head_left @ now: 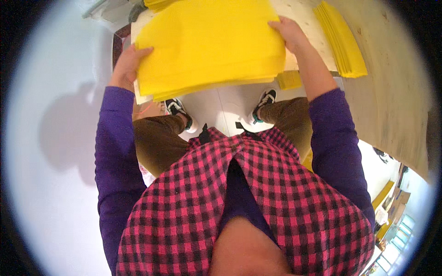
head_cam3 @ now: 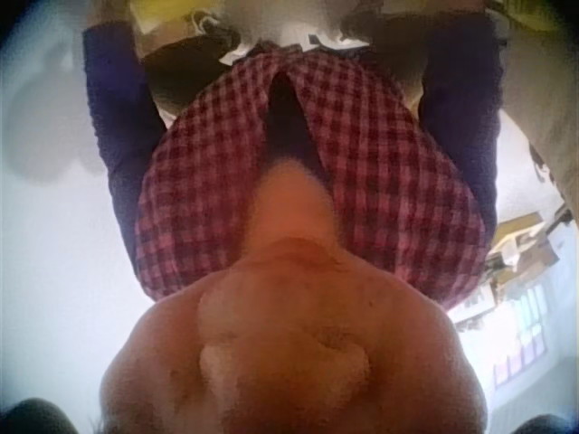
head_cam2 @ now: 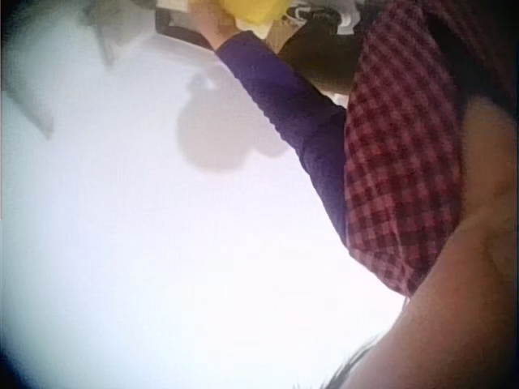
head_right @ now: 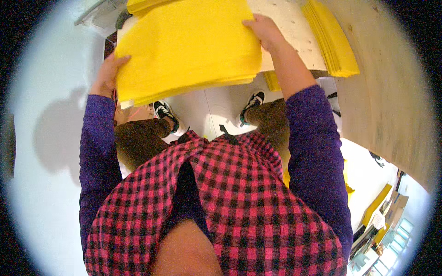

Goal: The person folds multiple yellow sheets on a wooden table. They repeatedly fold each sheet in half, align the edges, and stack the folded sheets into a growing pile.

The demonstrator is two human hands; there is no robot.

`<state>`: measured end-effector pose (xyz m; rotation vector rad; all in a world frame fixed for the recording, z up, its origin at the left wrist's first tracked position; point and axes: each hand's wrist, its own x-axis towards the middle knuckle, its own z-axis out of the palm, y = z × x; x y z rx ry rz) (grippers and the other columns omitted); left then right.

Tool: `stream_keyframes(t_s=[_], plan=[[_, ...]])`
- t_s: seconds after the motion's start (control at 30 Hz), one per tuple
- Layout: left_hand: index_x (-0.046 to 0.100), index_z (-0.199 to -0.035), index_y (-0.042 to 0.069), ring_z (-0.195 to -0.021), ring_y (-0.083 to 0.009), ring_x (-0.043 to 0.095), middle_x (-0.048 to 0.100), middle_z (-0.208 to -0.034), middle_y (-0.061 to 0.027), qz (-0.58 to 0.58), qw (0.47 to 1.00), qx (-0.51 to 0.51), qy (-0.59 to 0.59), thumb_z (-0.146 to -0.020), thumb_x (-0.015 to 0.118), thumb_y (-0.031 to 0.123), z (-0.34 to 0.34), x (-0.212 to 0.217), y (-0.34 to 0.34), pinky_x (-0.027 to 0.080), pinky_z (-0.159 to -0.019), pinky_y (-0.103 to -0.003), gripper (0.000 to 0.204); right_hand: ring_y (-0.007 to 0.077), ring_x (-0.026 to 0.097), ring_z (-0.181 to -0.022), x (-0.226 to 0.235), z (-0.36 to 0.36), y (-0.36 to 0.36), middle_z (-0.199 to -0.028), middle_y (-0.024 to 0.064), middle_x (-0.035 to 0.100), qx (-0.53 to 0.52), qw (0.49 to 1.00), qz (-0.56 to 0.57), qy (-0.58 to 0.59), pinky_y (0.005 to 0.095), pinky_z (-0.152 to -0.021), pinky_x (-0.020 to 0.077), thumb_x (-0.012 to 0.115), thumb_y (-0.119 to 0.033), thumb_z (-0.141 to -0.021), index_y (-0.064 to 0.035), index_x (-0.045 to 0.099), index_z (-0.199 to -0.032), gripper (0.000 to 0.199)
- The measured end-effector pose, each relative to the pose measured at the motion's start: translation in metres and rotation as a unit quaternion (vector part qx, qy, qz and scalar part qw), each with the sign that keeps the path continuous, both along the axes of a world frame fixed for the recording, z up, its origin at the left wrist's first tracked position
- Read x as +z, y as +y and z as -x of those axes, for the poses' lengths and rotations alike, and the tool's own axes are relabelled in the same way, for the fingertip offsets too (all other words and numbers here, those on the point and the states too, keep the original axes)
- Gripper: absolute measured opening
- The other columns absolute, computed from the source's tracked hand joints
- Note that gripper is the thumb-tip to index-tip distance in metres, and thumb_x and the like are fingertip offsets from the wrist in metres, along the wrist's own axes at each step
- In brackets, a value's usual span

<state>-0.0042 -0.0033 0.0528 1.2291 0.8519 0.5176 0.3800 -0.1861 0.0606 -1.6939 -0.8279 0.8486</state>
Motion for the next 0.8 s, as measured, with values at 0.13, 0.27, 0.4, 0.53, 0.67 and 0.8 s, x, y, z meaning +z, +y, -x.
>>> stream_keyframes(t_s=[0.13, 0.27, 0.4, 0.53, 0.67, 0.8], plan=[[0.051, -0.116, 0.0, -0.091, -0.0227, 0.062, 0.061, -0.107, -0.0115, -0.023, 0.999, 0.029, 0.006, -0.084, 0.06, 0.009, -0.011, 0.005, 0.021, 0.051, -0.079, -0.031, 0.034, 0.0291, 0.062, -0.08, 0.001, -0.034, 0.032, -0.096, 0.0161, 0.064, 0.118, 0.884, 0.123, -0.434, 0.0413, -0.071, 0.0489, 0.054, -0.024, -0.085, -0.0018, 0.056, -0.112, 0.035], [0.053, -0.115, 0.0, -0.092, -0.0221, 0.062, 0.062, -0.107, -0.0105, 0.032, 0.999, 0.001, -0.021, -0.083, 0.06, 0.007, -0.01, -0.001, 0.034, 0.051, -0.081, -0.032, 0.033, 0.0272, 0.062, -0.074, -0.002, -0.04, 0.027, -0.087, 0.0149, 0.066, 0.04, 0.932, 0.104, -0.344, 0.0397, -0.066, 0.048, 0.054, -0.022, -0.084, -0.002, 0.059, -0.108, 0.032], [0.053, -0.115, 0.0, -0.093, -0.0226, 0.061, 0.061, -0.108, -0.0108, 0.049, 0.998, -0.001, -0.026, -0.084, 0.059, 0.006, -0.015, -0.027, 0.035, 0.051, -0.081, -0.033, 0.032, 0.026, 0.06, -0.096, -0.017, -0.017, 0.027, -0.108, 0.0169, 0.06, -0.011, 0.999, 0.012, 0.031, 0.0354, -0.083, 0.0502, 0.053, -0.015, -0.09, 0.0045, 0.05, -0.117, 0.033], [0.052, -0.114, -0.002, -0.092, -0.022, 0.061, 0.061, -0.107, -0.0108, 0.084, 0.996, -0.003, 0.035, -0.084, 0.058, 0.006, -0.017, -0.049, 0.032, 0.051, -0.081, -0.032, 0.032, 0.026, 0.063, -0.086, -0.039, -0.005, 0.026, -0.099, 0.0155, 0.063, -0.035, 0.997, 0.057, 0.028, 0.0371, -0.076, 0.0511, 0.056, -0.014, -0.087, 0.0038, 0.054, -0.11, 0.029], [0.051, -0.116, -0.002, -0.087, -0.0216, 0.064, 0.063, -0.105, -0.0108, 0.055, 0.997, -0.002, 0.055, -0.085, 0.057, 0.007, -0.017, -0.055, 0.029, 0.053, -0.077, -0.034, 0.034, 0.0261, 0.063, -0.084, -0.049, -0.011, 0.031, -0.099, 0.0156, 0.063, -0.047, 0.996, 0.066, 0.027, 0.0373, -0.073, 0.0512, 0.057, -0.014, -0.086, 0.0037, 0.055, -0.11, 0.029], [0.051, -0.114, -0.003, -0.089, -0.0216, 0.063, 0.062, -0.104, -0.0116, 0.018, 0.997, -0.017, 0.066, -0.085, 0.057, 0.009, -0.018, -0.048, 0.031, 0.052, -0.079, -0.033, 0.032, 0.0256, 0.063, -0.083, -0.043, -0.019, 0.035, -0.099, 0.0149, 0.063, -0.019, 0.998, 0.063, 0.001, 0.036, -0.073, 0.0516, 0.057, -0.013, -0.086, 0.0039, 0.055, -0.11, 0.029]])
